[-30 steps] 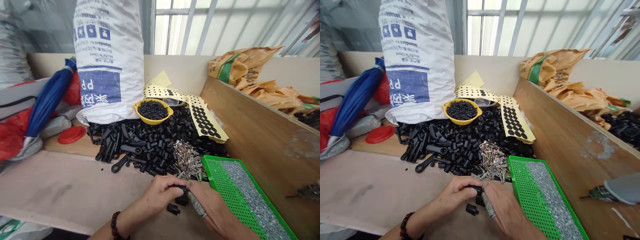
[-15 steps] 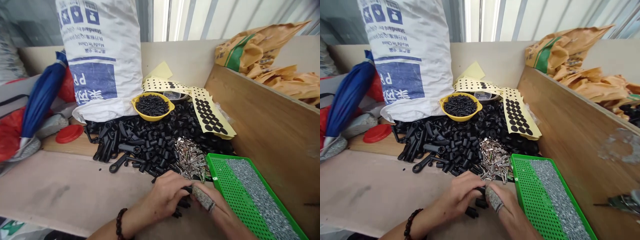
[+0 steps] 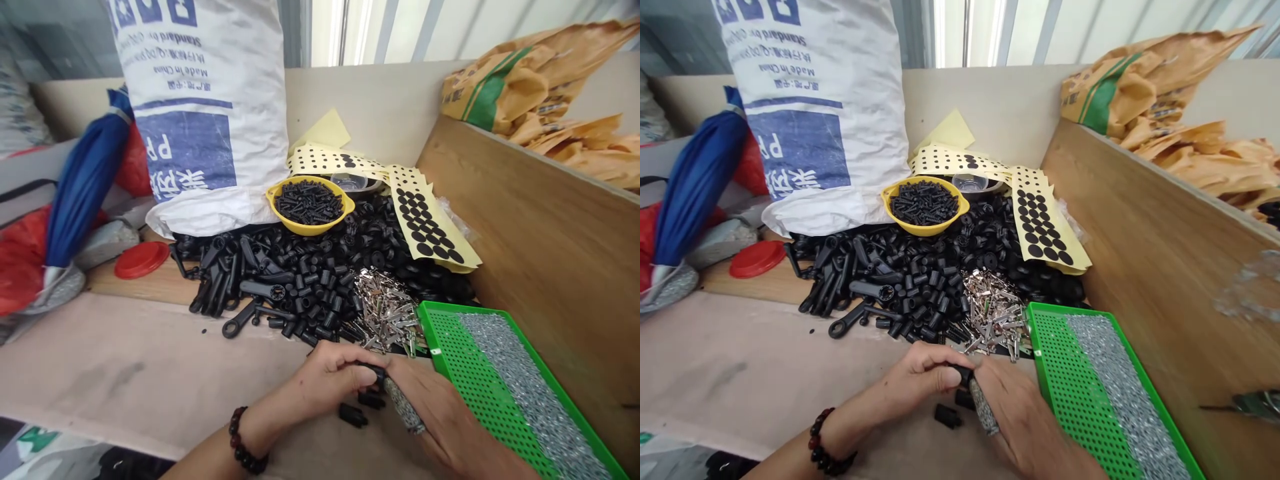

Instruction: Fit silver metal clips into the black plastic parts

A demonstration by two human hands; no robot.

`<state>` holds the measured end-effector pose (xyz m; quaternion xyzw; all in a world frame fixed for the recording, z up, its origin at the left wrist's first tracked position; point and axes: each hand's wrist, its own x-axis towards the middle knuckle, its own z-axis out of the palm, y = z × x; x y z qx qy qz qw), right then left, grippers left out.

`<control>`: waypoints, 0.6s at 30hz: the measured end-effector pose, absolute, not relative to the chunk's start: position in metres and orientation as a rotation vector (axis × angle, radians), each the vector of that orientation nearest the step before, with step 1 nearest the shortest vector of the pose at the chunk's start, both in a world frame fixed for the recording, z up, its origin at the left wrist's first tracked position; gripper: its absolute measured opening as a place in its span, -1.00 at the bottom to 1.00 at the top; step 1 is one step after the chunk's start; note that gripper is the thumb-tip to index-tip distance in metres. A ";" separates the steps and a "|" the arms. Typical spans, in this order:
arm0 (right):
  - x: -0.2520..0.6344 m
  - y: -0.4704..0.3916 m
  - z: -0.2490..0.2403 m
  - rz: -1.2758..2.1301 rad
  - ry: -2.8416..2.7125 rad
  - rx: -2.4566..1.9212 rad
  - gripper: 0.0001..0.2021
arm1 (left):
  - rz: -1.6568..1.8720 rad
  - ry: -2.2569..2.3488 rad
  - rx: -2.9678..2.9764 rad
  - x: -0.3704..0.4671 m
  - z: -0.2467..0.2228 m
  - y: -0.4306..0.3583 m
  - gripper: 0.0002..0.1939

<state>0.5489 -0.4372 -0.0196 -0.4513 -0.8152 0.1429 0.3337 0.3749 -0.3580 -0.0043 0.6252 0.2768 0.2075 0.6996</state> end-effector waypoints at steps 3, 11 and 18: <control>0.546 -0.441 -0.024 0.493 -2.000 -1.249 -0.80 | 0.623 0.592 1.623 0.375 -0.004 -0.363 -0.71; 0.558 -0.443 -0.027 0.598 -1.959 -1.551 -0.77 | 0.643 0.591 2.011 0.389 -0.010 -0.359 -0.77; 0.585 -0.433 -0.027 0.515 -2.181 -1.840 -0.55 | 0.377 0.784 2.100 0.414 -0.025 -0.343 -0.81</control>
